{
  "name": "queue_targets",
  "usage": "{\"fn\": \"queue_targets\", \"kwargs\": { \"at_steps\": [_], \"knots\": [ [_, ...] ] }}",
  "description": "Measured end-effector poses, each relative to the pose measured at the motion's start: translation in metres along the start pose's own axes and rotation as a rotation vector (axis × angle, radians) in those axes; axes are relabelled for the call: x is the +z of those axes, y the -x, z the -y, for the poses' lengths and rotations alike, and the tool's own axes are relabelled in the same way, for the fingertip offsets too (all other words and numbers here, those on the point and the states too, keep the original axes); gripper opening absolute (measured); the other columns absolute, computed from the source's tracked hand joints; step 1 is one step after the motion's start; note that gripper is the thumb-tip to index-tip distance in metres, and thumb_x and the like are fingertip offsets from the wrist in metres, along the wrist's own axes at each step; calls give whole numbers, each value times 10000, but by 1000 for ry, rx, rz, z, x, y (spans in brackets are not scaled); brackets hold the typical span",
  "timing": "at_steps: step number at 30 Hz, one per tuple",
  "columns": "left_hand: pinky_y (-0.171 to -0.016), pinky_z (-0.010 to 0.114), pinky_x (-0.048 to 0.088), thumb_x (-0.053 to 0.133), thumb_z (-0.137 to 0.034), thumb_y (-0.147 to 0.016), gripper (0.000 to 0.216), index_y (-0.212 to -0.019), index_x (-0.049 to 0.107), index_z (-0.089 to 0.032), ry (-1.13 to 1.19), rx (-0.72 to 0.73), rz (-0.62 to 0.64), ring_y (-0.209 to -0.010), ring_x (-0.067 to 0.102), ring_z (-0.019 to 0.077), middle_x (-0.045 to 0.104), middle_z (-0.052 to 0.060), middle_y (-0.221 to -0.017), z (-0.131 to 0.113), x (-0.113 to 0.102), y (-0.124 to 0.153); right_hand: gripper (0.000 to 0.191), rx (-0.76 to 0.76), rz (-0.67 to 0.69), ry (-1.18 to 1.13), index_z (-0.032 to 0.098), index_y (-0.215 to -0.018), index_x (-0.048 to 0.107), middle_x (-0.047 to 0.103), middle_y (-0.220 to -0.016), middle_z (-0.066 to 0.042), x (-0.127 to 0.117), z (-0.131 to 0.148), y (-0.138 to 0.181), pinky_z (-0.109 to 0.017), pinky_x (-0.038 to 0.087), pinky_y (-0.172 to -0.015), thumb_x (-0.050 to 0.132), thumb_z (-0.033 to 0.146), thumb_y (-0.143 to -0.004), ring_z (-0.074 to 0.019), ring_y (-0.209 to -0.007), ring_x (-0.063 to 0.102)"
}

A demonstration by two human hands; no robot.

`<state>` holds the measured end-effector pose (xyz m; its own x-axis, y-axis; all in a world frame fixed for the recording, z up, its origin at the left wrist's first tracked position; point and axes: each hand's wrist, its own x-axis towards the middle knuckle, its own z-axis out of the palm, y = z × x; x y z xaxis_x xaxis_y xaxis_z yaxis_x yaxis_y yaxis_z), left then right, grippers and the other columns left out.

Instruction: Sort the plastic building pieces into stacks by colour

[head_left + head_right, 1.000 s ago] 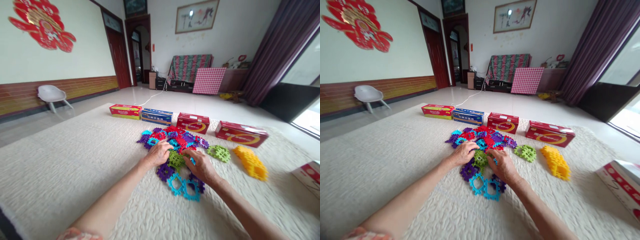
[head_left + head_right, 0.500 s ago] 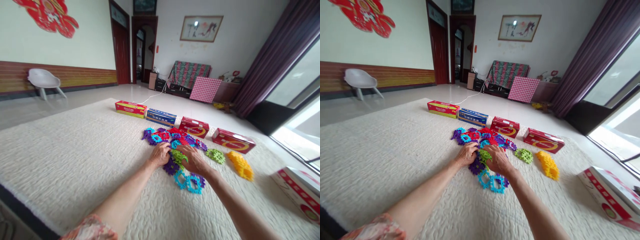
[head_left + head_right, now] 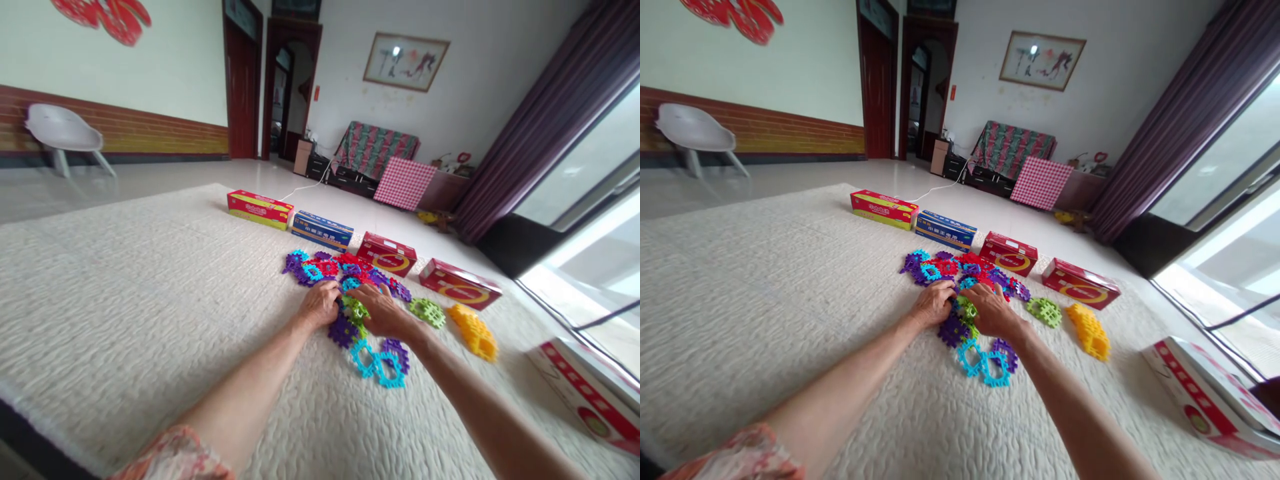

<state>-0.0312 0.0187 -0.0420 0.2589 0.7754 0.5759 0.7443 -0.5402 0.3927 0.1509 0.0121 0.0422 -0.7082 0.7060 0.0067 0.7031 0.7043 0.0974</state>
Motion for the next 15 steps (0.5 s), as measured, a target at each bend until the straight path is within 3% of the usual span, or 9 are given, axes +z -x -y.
{"fn": "queue_targets", "kwargs": {
  "at_steps": [5,9,13,15],
  "knots": [
    [-910,309,488,463,-31,-722,296,-850,692,-168,-11,15,0,-929,600,190,667,71,-953,-1,-2,0,521,-23,-75,-27,231,-1122,622,623,-1062,-86,-5,-5,0,-469,352,-967,509,31,-654,-255,-1042,551],
    [-912,316,490,464,-22,-718,289,-832,679,-178,4,27,-16,-927,601,188,664,63,-935,-1,-2,0,402,-58,-100,-125,210,-976,661,630,-961,-69,-4,-12,-1,-347,445,-821,499,25,-658,-198,-890,593],
    [-908,335,495,459,-6,-709,282,-802,665,-175,12,52,-17,-935,605,194,664,67,-922,2,1,0,317,-77,-136,-199,193,-935,651,635,-891,-50,-3,-14,1,-280,461,-721,493,43,-705,-162,-806,597],
    [-916,337,495,463,-3,-695,283,-800,667,-167,7,68,-20,-951,607,196,669,72,-941,4,2,0,269,-55,-215,-239,193,-938,642,639,-881,-45,-5,-17,4,-279,465,-726,505,76,-738,-158,-803,599]
  ]
}}
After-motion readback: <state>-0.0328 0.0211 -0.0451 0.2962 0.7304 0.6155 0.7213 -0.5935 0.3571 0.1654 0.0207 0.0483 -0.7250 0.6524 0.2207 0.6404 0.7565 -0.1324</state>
